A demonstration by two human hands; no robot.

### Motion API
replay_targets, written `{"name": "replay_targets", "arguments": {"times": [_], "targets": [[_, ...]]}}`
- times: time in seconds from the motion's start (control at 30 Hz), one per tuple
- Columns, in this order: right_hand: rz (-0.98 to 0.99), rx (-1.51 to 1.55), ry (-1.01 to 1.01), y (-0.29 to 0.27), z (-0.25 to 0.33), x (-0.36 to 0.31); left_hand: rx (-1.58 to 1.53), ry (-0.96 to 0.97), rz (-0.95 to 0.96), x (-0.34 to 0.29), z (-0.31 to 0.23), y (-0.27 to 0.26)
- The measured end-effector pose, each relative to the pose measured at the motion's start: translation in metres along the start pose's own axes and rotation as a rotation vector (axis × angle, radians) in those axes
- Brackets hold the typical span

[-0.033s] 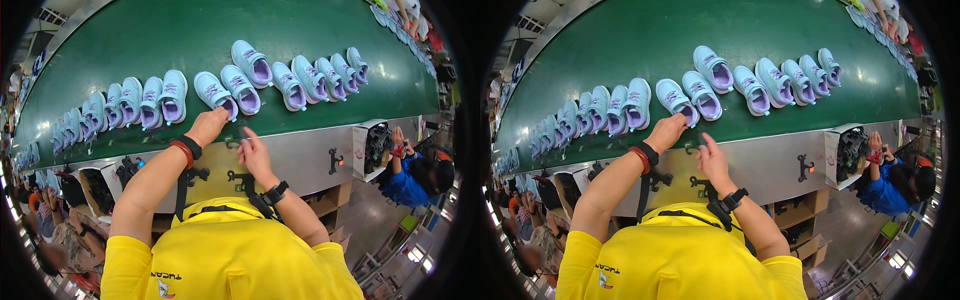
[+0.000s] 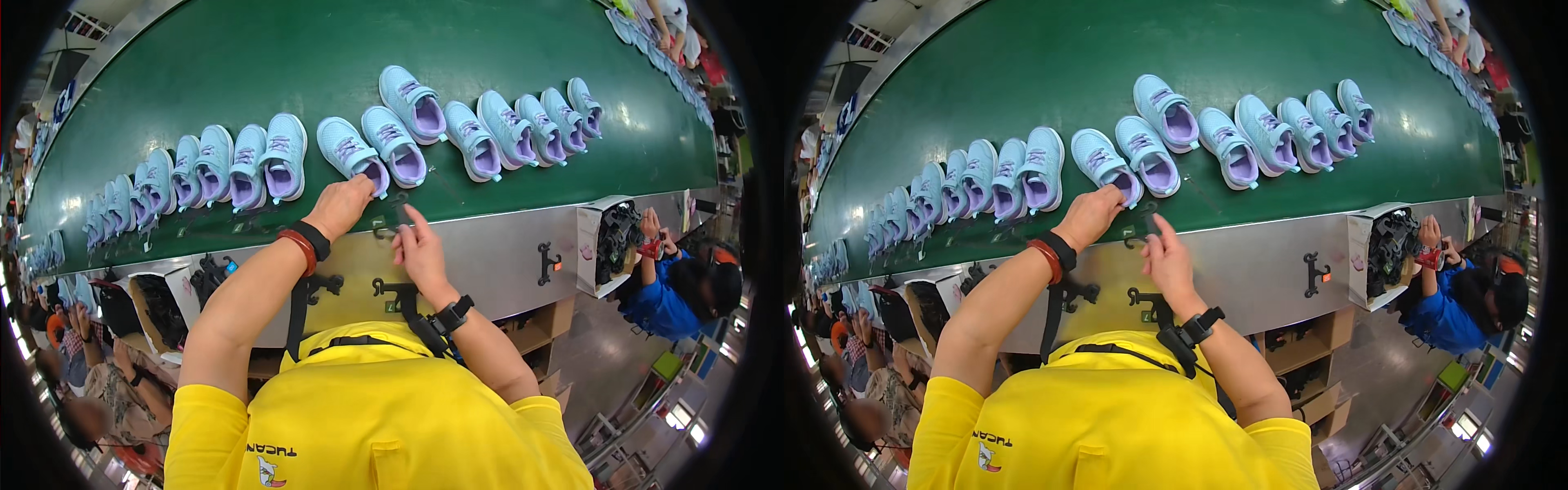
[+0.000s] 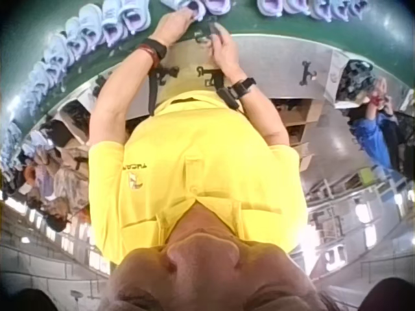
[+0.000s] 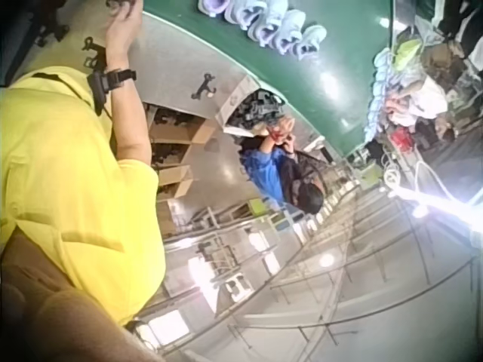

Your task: The person picks small black plastic tags from a box and attaches them to the tongue of light-blue sneakers on a green conveyor belt. They handle the shoes one at a time, clipping each tag in place and then moving to the next pair as the belt advances.

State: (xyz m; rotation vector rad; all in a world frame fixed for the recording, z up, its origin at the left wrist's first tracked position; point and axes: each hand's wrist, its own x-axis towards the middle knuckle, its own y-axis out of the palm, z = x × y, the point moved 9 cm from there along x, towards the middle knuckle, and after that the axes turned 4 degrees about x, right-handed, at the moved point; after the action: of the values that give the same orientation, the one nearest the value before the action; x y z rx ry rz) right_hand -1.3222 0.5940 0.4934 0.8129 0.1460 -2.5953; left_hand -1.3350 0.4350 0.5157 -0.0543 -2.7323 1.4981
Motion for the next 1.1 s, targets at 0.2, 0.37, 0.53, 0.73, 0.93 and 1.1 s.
{"name": "replay_targets", "arguments": {"times": [0.2,0.37,0.53,0.73,0.93,1.1], "targets": [[0.034,-0.02,-0.058,0.0,0.012,0.01,0.025,-0.015,-0.007,-0.001,0.0,0.0],[0.048,0.004,-0.034,-0.001,0.004,0.011,0.033,-0.014,-0.021,-0.002,-0.002,-0.001],[0.17,-0.081,-0.015,0.008,0.002,0.012,0.052,-0.017,-0.003,-0.001,-0.002,0.0],[0.485,-0.269,0.229,0.018,0.023,0.022,0.078,-0.016,0.013,-0.007,0.001,-0.008],[0.467,-0.019,0.168,0.023,0.019,0.035,0.201,0.154,0.123,-0.003,-0.03,-0.025],[0.191,-0.763,-0.947,0.006,0.122,0.036,0.191,0.025,0.131,-0.022,-0.013,-0.014]]}}
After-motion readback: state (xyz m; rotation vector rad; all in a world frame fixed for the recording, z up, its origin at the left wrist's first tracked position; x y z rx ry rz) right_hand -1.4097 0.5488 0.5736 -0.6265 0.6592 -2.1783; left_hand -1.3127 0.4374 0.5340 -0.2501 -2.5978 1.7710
